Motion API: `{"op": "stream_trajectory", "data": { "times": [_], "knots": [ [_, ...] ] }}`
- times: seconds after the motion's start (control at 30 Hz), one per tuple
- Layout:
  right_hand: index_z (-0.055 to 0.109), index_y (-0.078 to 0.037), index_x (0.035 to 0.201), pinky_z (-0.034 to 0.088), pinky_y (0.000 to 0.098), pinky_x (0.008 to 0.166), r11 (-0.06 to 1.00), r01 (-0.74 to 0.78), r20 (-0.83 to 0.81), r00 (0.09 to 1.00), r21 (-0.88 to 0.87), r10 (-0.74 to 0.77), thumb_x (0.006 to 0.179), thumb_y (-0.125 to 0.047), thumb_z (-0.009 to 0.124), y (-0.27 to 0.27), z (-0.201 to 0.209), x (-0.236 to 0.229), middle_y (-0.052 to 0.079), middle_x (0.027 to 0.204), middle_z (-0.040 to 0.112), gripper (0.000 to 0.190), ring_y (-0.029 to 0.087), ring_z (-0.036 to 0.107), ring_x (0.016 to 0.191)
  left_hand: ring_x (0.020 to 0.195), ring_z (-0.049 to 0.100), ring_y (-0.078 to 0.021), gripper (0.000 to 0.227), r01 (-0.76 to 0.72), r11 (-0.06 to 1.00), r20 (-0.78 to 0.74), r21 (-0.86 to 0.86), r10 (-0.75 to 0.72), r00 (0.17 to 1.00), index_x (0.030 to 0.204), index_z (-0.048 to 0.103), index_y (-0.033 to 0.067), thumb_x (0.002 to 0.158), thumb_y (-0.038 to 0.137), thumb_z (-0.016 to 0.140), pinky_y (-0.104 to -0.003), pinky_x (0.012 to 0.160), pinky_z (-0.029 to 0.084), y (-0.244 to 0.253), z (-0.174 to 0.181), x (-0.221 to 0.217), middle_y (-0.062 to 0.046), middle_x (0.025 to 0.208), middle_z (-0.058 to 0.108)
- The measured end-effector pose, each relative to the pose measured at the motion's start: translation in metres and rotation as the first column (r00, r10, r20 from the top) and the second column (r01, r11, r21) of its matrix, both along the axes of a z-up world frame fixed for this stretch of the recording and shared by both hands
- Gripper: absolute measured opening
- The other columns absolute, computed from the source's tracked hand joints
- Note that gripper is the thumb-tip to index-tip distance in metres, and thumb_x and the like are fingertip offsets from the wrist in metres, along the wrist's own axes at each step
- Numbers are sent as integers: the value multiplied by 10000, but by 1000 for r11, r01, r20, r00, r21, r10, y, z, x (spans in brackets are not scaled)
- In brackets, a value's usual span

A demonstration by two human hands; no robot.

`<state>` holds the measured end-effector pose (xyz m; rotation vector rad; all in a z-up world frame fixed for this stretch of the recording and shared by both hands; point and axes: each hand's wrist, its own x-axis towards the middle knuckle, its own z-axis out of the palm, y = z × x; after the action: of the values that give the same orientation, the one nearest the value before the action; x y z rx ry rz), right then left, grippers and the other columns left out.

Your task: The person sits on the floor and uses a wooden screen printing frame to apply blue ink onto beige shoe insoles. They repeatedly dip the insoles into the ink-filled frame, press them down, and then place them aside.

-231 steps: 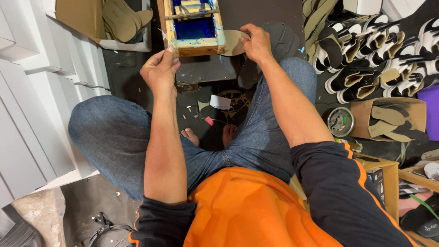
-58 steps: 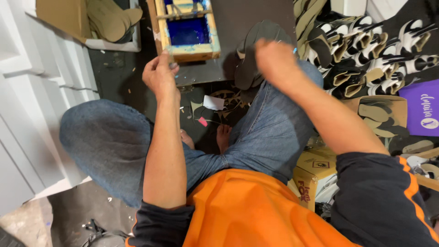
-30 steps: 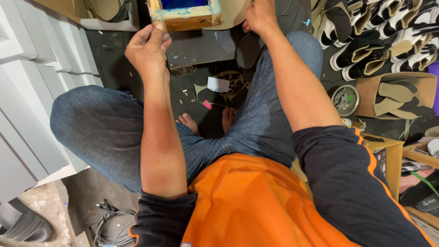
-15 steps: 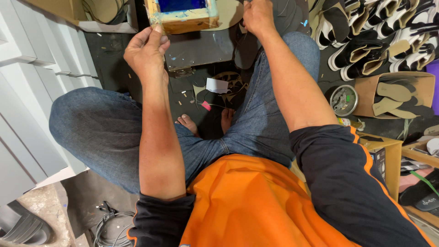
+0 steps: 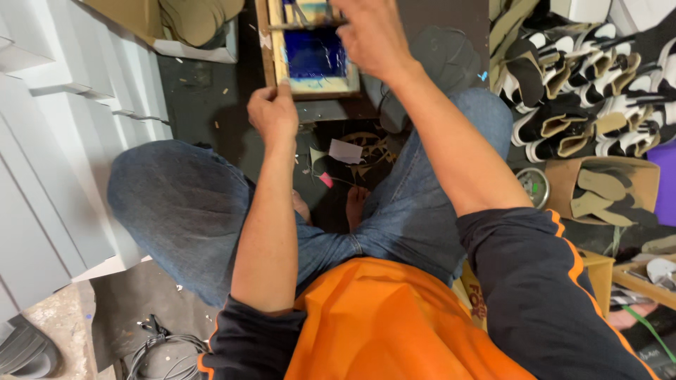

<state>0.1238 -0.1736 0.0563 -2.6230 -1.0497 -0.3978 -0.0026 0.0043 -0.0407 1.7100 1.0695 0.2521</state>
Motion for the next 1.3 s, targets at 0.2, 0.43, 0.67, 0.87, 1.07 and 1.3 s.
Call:
{"op": "stream_trajectory", "data": {
  "times": [0.2,0.43,0.67,0.87,1.07,1.3],
  "knots": [
    [613,-71,1341,368,484,928,919,-115,198,959,-378,202,837,-73,818,48,-57,40,121,1215,597,544,320,618,912,846,706,-390,228,152,975,-47,160,-146,988,772,773,112,805,331,718,-463,823,503,4,-17,-3,-152,817,760],
    [617,-59,1026,385,466,916,891,-322,125,918,-320,377,665,175,752,50,-30,50,108,996,530,452,314,565,760,1020,706,-295,330,113,992,-113,-62,-119,986,939,785,99,786,390,752,-410,913,527,7,-12,-5,-64,954,785],
    [623,-60,908,390,472,936,736,-664,82,733,-131,675,649,303,649,48,-16,18,81,956,572,447,297,537,941,1063,686,-329,317,84,991,-113,-109,-96,989,982,787,88,784,332,750,-421,949,512,5,-2,-5,-86,996,788],
    [629,-85,897,359,525,1018,737,-659,14,744,-152,668,602,310,640,50,-40,25,68,934,606,493,323,554,773,1025,700,-316,310,89,992,-126,-84,-100,987,987,780,88,801,334,750,-453,871,533,3,-15,-4,-76,987,777],
    [612,-178,806,374,413,890,695,-605,-29,762,-389,647,678,185,731,40,-21,31,-11,809,549,403,255,470,647,1028,688,-282,319,66,985,-114,-160,-85,990,994,774,76,807,334,767,-435,879,539,4,-1,-7,-76,994,763],
    [675,-175,817,378,445,894,614,-647,-146,733,-452,664,893,74,736,32,-1,29,-7,710,545,268,285,512,615,1114,643,-279,392,52,980,-134,-192,-79,988,1061,765,103,762,355,783,-415,943,512,8,11,-9,-61,1050,757]
  ]
}}
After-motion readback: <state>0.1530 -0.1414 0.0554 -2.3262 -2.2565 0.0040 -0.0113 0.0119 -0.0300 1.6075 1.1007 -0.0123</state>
